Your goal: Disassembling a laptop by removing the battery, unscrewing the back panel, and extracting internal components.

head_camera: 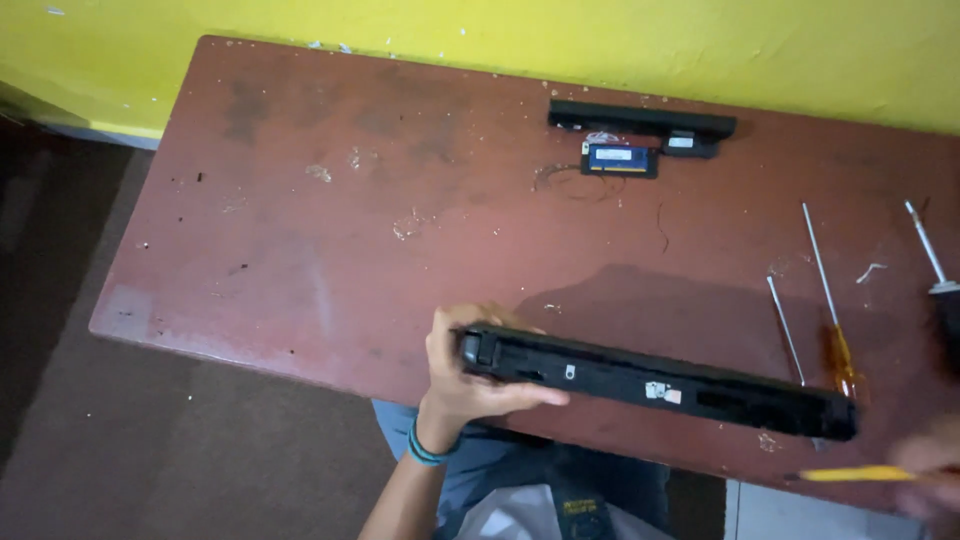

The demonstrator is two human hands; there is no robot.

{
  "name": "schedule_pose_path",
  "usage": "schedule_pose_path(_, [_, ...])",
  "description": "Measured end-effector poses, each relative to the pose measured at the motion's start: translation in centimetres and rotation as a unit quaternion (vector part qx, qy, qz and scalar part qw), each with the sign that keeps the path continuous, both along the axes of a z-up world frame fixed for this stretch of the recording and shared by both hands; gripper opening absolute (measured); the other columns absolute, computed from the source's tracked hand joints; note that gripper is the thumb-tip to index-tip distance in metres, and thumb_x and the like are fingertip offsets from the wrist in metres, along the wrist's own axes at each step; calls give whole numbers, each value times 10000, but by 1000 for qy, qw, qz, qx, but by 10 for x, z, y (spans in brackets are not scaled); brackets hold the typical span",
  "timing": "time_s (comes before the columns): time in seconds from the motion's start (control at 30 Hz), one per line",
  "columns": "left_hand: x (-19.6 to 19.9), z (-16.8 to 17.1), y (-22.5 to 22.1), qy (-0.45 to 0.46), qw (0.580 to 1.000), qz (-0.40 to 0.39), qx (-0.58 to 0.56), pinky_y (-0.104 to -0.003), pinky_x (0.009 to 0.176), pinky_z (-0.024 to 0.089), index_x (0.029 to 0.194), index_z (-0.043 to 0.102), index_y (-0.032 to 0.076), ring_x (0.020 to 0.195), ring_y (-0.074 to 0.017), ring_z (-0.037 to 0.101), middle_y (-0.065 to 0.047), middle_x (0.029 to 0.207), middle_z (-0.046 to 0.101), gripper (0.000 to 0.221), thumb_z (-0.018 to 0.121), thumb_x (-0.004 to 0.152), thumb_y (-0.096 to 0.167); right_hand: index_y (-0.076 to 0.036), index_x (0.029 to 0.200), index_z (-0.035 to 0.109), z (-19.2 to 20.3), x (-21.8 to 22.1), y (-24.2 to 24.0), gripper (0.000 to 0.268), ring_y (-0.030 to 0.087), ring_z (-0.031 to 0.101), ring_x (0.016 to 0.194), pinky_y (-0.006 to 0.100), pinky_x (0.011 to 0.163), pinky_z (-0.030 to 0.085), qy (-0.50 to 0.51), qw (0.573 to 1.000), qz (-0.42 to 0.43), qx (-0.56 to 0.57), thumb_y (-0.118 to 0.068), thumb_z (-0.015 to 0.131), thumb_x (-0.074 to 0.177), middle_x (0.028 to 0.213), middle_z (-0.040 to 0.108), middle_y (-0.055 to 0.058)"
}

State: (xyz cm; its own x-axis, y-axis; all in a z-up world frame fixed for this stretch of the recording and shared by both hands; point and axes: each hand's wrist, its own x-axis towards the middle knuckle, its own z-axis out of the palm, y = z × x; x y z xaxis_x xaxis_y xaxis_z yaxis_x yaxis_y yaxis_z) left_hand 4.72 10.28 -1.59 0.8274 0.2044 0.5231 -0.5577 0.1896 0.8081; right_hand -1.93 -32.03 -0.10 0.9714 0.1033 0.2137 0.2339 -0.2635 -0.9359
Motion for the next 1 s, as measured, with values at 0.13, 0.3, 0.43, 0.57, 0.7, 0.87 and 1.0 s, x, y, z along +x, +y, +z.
schedule_pose_path(0.13, [-5,-5,1,-5,992,67,103,-312,697,605,1074,467,30,765,-222,743,-139,865,699,803,990,527,297,-179,1511,245,90,51,137,646,205,747,631,327,692,691,-50,994,90,49,-247,571,957,960,729,201])
schedule_pose_path(0.3, [-5,-3,3,15,980,91,176,-290,709,558,1106,419,86,796,-146,677,-84,913,674,817,940,580,434,-155,1376,197,131,76,212,568,243,825,709,319,692,738,-178,975,131,-29,-122,581,958,870,684,232])
schedule_pose_path(0.43, [-4,-4,2,-2,979,103,173,-279,704,561,1099,452,70,782,-144,675,-64,918,648,818,941,563,446,-111,1356,175,131,87,228,485,313,798,730,385,743,701,-231,961,149,-34,-83,521,1018,814,646,258])
schedule_pose_path(0.57, [-4,-1,2,5,975,119,189,-270,721,576,1113,491,77,805,-128,693,-42,954,659,815,943,556,464,-103,1338,169,133,90,230,430,280,778,713,321,751,590,-233,962,115,-82,-131,489,1052,800,682,216])
schedule_pose_path(0.7, [-2,0,3,7,977,109,184,-269,727,557,1121,496,97,806,-129,682,-35,960,652,790,955,571,431,-87,1388,143,135,91,233,451,312,740,685,404,747,663,-231,963,125,-64,-75,458,1064,825,610,276])
schedule_pose_path(0.87, [-1,3,4,19,976,103,190,-270,712,547,1105,493,82,784,-120,673,-31,935,652,777,949,583,432,-129,1408,133,136,90,235,438,305,676,656,417,720,642,-191,974,121,-24,-119,418,1075,768,583,277])
schedule_pose_path(1.0, [0,5,4,17,977,98,187,-268,699,551,1099,491,78,782,-118,674,-33,937,656,752,932,607,437,-160,1419,127,132,92,232,456,299,676,640,402,680,637,-188,973,126,-30,-115,422,1075,738,541,259])
